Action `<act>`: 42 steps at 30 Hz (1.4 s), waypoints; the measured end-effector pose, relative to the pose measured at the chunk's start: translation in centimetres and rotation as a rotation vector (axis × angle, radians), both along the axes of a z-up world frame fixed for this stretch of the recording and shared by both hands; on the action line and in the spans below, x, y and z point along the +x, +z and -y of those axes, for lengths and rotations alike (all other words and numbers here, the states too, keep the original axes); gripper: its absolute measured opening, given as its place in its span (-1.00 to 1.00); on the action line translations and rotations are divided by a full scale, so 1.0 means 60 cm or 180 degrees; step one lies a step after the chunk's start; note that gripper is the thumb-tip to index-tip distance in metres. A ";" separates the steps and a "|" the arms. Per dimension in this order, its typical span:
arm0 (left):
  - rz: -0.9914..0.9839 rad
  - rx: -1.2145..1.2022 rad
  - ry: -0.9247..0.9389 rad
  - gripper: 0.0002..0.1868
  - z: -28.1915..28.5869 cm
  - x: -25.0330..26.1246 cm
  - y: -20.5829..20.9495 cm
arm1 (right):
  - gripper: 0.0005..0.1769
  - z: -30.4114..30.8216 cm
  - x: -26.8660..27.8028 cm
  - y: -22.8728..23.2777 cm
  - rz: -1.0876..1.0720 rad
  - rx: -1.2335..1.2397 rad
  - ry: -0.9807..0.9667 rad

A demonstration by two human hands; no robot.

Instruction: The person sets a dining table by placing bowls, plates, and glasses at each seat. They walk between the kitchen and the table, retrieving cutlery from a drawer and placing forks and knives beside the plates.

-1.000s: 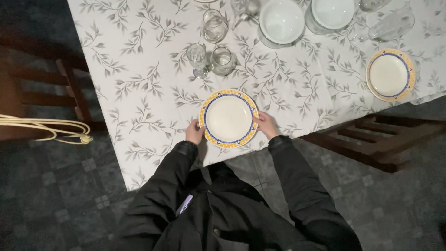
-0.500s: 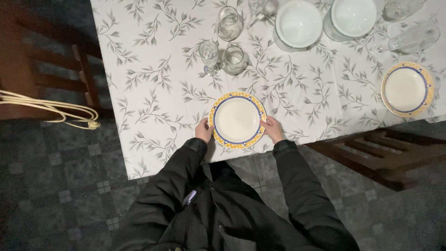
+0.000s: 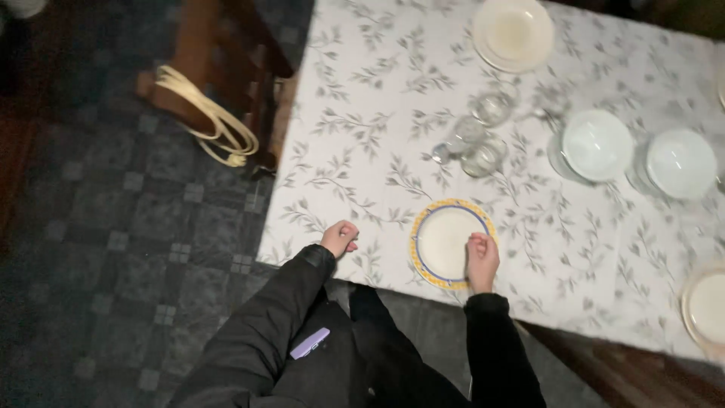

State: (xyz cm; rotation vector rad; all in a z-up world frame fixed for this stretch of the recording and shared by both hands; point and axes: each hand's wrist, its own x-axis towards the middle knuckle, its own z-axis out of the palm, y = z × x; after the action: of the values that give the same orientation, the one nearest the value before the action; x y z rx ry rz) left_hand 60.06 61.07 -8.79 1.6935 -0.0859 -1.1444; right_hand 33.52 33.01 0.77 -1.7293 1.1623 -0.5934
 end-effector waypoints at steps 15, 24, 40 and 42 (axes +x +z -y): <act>0.0148 0.0542 0.3168 -0.61 -0.846 0.169 -0.026 | -0.81 -0.523 0.588 -0.128 0.0189 0.0924 0.2339; 0.0409 0.1105 0.4486 -0.65 -1.086 0.260 0.001 | -0.78 -0.755 0.871 -0.225 -0.0006 0.1222 0.3185; 0.0113 0.1153 0.3969 -0.60 -1.175 0.911 -0.053 | -0.83 -0.841 1.636 -0.405 -0.0001 0.1743 0.2907; 0.0265 0.2127 0.3270 -0.48 -1.184 1.032 -0.010 | -0.73 -0.813 1.689 -0.404 -0.0333 0.1820 0.2634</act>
State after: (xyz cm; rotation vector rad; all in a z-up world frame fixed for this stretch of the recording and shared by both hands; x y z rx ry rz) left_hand 121.97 132.09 -9.40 1.9354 1.0979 -0.3059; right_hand 134.87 81.79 -23.48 -1.5489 0.5058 0.3129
